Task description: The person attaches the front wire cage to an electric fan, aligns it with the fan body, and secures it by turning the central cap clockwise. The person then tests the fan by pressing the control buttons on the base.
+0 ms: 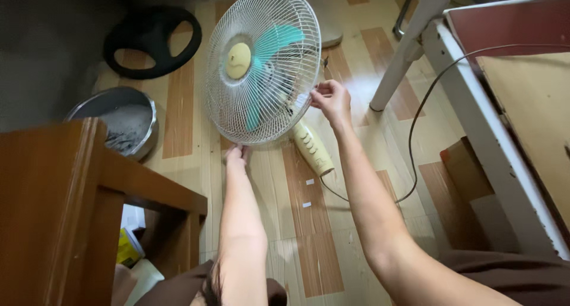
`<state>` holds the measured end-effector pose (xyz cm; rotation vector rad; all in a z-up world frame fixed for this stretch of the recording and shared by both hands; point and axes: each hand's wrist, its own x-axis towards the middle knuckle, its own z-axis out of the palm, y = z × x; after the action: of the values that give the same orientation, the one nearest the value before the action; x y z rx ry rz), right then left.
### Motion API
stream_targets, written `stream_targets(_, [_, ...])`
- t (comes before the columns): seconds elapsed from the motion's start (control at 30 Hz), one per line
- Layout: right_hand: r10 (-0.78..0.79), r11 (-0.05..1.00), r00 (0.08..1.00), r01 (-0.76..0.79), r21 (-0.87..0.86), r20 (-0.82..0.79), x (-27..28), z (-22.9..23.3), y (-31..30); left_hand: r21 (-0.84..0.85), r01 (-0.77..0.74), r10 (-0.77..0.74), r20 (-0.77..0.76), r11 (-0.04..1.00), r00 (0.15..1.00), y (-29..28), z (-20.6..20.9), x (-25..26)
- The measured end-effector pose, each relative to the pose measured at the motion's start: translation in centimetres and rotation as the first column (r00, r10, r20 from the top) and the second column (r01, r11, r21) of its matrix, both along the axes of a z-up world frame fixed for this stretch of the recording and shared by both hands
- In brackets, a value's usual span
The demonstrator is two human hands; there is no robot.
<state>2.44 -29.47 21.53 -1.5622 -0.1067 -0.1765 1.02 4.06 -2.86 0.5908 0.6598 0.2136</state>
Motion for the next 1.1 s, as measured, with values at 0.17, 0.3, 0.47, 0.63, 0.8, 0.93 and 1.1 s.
stream_targets(0.17, [-0.092,0.995,0.994,0.09,0.037,0.055,-1.1,0.6,1.1,-0.144,-0.058,0.055,-0.027,0.988,0.998,-0.7,0.6,-0.4])
stream_targets(0.3, [-0.1,0.991,0.993,0.094,0.091,0.064,-1.1,0.2,1.5,-0.152,-0.086,0.083,-0.024,0.985,0.996,-1.1,2.5,-1.4])
stream_targets(0.47, [-0.115,0.983,0.992,0.107,0.148,0.046,-0.8,-0.8,1.9,0.019,-0.166,0.167,-0.149,0.986,0.975,-0.9,4.3,-2.5])
stream_targets(0.63, [-0.192,0.978,0.981,0.189,0.093,0.019,0.4,-1.6,2.1,0.078,-0.151,0.161,-0.142,0.985,0.977,-1.8,4.5,-2.1])
stream_targets(0.8, [0.027,0.958,0.999,-0.038,0.284,0.041,1.2,-3.1,1.0,0.446,-0.07,0.227,-0.31,0.892,0.923,-2.5,5.1,-0.9])
stream_targets(0.93, [-0.058,0.964,0.998,0.05,0.26,0.021,1.2,-3.0,1.3,0.498,-0.039,0.237,-0.342,0.867,0.909,-3.2,6.1,-0.9])
stream_targets(1.1, [-0.25,0.953,0.965,0.232,0.195,0.074,0.2,-1.9,3.0,0.722,0.07,0.306,-0.377,0.689,0.874,-4.3,7.5,-0.9])
